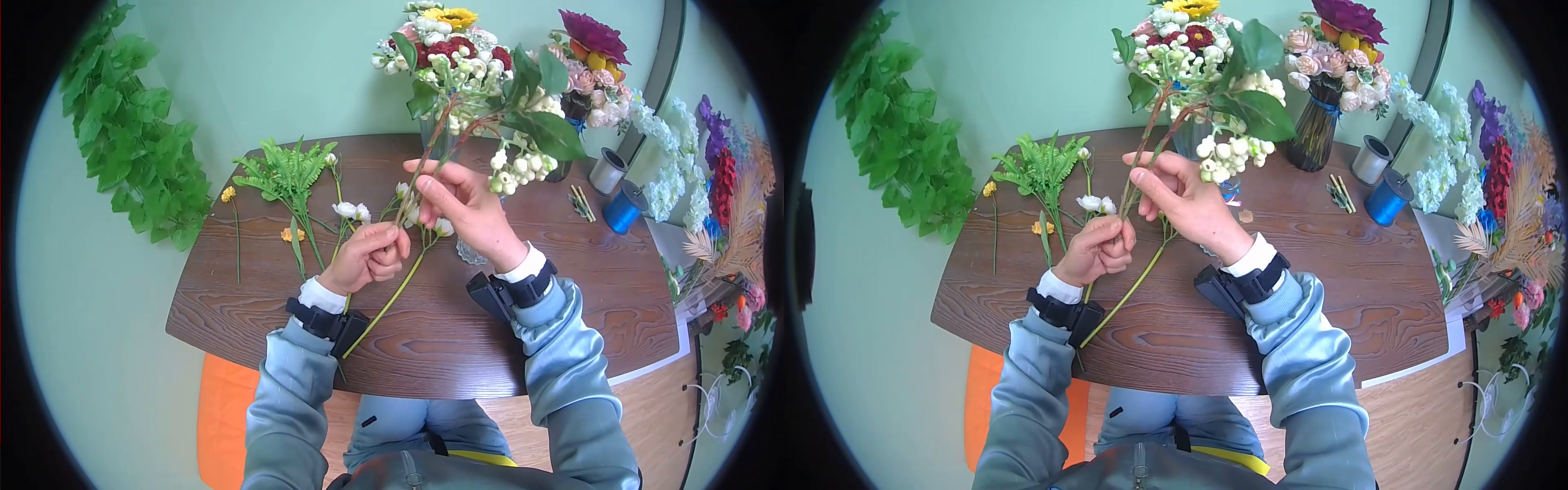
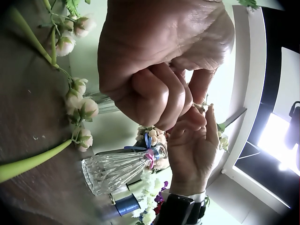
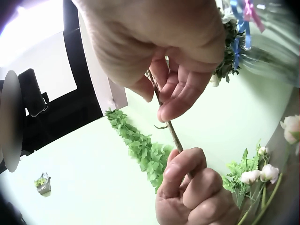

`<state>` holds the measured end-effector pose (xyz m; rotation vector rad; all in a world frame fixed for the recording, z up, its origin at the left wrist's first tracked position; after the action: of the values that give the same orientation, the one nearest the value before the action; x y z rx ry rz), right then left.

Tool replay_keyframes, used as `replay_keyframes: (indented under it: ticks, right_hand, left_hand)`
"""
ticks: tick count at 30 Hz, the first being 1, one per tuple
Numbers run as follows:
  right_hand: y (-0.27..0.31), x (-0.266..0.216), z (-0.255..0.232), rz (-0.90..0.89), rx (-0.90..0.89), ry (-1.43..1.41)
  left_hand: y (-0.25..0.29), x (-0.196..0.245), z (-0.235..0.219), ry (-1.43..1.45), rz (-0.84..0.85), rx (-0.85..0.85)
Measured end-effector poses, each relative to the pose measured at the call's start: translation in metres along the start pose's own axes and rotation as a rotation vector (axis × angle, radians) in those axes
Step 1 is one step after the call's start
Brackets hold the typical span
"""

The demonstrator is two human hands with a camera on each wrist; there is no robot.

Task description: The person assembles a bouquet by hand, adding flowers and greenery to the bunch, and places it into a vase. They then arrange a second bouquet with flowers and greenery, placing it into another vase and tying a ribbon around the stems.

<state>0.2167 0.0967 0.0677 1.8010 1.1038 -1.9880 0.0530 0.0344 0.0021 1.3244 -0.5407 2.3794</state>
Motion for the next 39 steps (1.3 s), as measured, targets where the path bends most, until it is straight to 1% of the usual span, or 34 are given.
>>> replay_keyframes:
  ticks: [2, 3, 5, 6, 8, 12, 15, 17, 18, 21, 22, 24, 25, 27, 28, 29, 30, 31, 33, 34, 36, 37, 39]
  right_hand:
    - [0.001, -0.001, 0.001, -0.02, -0.06, 0.036]
    - [0.001, -0.002, 0.001, -0.02, -0.06, 0.036]
    - [0.001, -0.003, 0.002, -0.023, -0.1, -0.067]
    - [0.001, -0.003, 0.002, -0.023, -0.1, -0.066]
    - [0.003, -0.003, 0.001, -0.018, -0.154, -0.187]
    - [0.004, -0.008, 0.003, -0.025, -0.172, -0.252]
    - [0.005, -0.009, 0.003, 0.0, -0.15, -0.214]
    - [0.004, -0.007, 0.001, 0.016, -0.1, -0.15]
    - [0.004, -0.006, 0.002, 0.017, -0.103, -0.15]
    - [0.003, -0.004, 0.001, -0.004, -0.009, -0.161]
    - [0.003, -0.005, 0.002, -0.005, -0.01, -0.16]
    - [0.004, -0.006, 0.003, -0.042, 0.076, -0.123]
    - [0.003, -0.004, 0.003, -0.042, 0.076, -0.122]
    - [0.001, 0.001, 0.002, -0.067, 0.123, -0.09]
    - [0.0, 0.0, 0.0, -0.086, 0.138, -0.019]
    - [0.0, 0.001, 0.0, -0.085, 0.137, -0.018]
    - [-0.001, 0.001, 0.001, -0.126, 0.161, 0.01]
    - [-0.002, 0.001, 0.001, -0.168, 0.184, 0.038]
    - [-0.002, 0.003, 0.003, -0.135, 0.184, 0.024]
    - [-0.002, 0.005, 0.003, -0.104, 0.184, 0.007]
    - [-0.002, 0.004, 0.003, -0.102, 0.19, -0.003]
    - [-0.002, 0.004, 0.003, -0.103, 0.199, -0.015]
    - [-0.001, 0.005, 0.003, -0.103, 0.18, -0.03]
  left_hand:
    - [0.001, 0.0, -0.002, 0.015, -0.006, -0.008]
    - [0.001, -0.001, -0.002, 0.031, -0.013, -0.017]
    - [0.002, 0.0, -0.001, 0.038, -0.01, -0.044]
    - [0.002, 0.0, 0.0, 0.043, -0.006, -0.07]
    - [0.002, -0.001, 0.0, 0.06, -0.01, -0.1]
    - [0.005, 0.0, 0.001, 0.081, -0.046, -0.16]
    - [0.004, -0.001, 0.0, 0.08, -0.068, -0.178]
    - [0.003, -0.001, 0.0, 0.077, -0.066, -0.169]
    - [0.004, -0.001, -0.001, 0.076, -0.066, -0.161]
    - [0.003, -0.002, 0.0, 0.065, -0.049, -0.143]
    - [0.002, -0.002, 0.0, 0.065, -0.048, -0.143]
    - [0.001, -0.003, -0.002, 0.052, -0.055, -0.097]
    - [0.0, -0.003, -0.002, 0.053, -0.054, -0.098]
    - [0.0, -0.003, -0.002, 0.035, -0.072, -0.101]
    - [-0.001, -0.003, 0.0, 0.036, -0.072, -0.1]
    - [-0.002, -0.003, 0.003, 0.02, -0.048, -0.063]
    - [-0.003, -0.003, 0.005, 0.003, -0.024, -0.027]
    - [-0.004, -0.005, 0.005, 0.004, -0.022, -0.027]
    - [-0.004, -0.007, 0.0, -0.095, 0.022, 0.045]
    - [-0.002, -0.006, 0.001, -0.093, 0.025, 0.048]
    - [0.0, -0.003, 0.005, -0.033, -0.057, -0.014]
    - [0.0, -0.002, 0.005, -0.032, -0.053, -0.007]
    - [0.003, -0.001, 0.007, 0.042, -0.123, -0.057]
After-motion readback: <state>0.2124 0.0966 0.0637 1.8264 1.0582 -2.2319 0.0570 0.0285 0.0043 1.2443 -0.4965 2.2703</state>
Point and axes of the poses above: each hand's wrist, its own y-axis away from the middle knuckle, its own z-axis out of the palm, x = y × z, the point moved 2 cm from there along -y, towards the middle knuckle, and after that the axes turned 3 degrees about y, right-handed, at the moved point
